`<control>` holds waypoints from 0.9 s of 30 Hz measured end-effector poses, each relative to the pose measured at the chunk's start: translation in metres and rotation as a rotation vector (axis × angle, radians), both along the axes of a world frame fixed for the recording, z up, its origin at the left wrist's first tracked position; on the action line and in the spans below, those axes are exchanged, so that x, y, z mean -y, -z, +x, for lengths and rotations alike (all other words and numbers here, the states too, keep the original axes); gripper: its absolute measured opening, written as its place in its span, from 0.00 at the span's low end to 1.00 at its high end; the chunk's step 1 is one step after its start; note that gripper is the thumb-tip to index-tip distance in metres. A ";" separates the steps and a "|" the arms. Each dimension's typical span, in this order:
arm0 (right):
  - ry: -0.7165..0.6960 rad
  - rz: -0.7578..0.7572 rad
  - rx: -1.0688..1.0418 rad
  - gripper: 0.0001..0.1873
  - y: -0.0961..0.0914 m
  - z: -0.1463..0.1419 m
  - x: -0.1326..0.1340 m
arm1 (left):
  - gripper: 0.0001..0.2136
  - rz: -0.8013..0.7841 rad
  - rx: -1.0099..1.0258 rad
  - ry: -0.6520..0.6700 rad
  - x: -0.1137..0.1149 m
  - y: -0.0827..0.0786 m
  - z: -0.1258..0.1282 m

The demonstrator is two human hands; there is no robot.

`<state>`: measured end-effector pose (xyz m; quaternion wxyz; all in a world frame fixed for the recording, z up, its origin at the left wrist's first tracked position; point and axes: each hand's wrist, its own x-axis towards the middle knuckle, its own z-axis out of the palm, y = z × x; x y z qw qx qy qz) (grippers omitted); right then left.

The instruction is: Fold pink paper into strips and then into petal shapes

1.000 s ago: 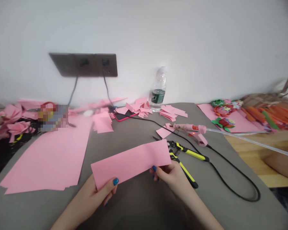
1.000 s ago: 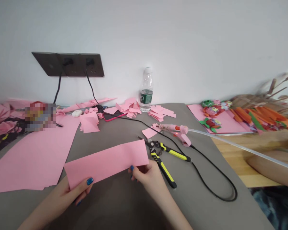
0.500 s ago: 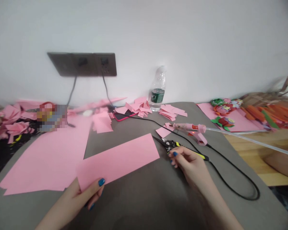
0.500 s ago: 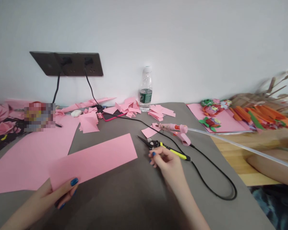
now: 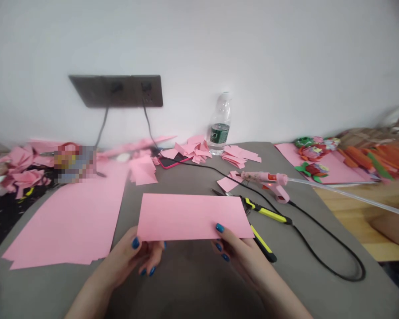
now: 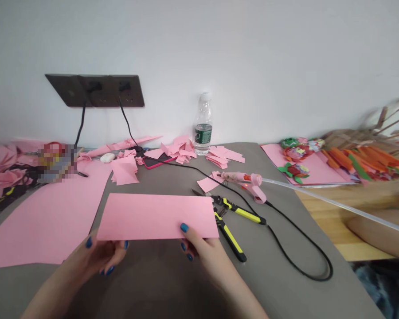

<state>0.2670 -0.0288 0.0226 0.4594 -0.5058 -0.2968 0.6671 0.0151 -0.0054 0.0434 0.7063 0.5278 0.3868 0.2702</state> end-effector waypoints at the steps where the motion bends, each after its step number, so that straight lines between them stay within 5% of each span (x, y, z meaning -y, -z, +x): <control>1: 0.017 0.009 -0.019 0.28 0.000 -0.003 0.000 | 0.33 0.014 0.023 0.000 0.001 0.002 0.004; 5: -0.088 0.047 0.058 0.30 -0.008 -0.015 -0.001 | 0.23 0.036 -0.189 -0.027 0.007 0.001 0.031; 11: -0.300 0.154 0.253 0.34 -0.020 -0.014 -0.001 | 0.24 -0.012 -0.255 0.116 0.011 -0.008 0.047; 16: -0.353 0.148 0.359 0.30 -0.017 0.004 0.006 | 0.24 -0.063 -0.251 0.247 0.014 -0.010 0.029; 22: -0.374 0.098 0.419 0.23 -0.023 0.029 0.012 | 0.25 -0.144 -0.160 0.203 0.026 -0.008 0.006; 27: -0.407 -0.013 0.475 0.31 -0.026 0.053 0.011 | 0.27 -0.130 -0.133 0.208 0.025 0.010 -0.027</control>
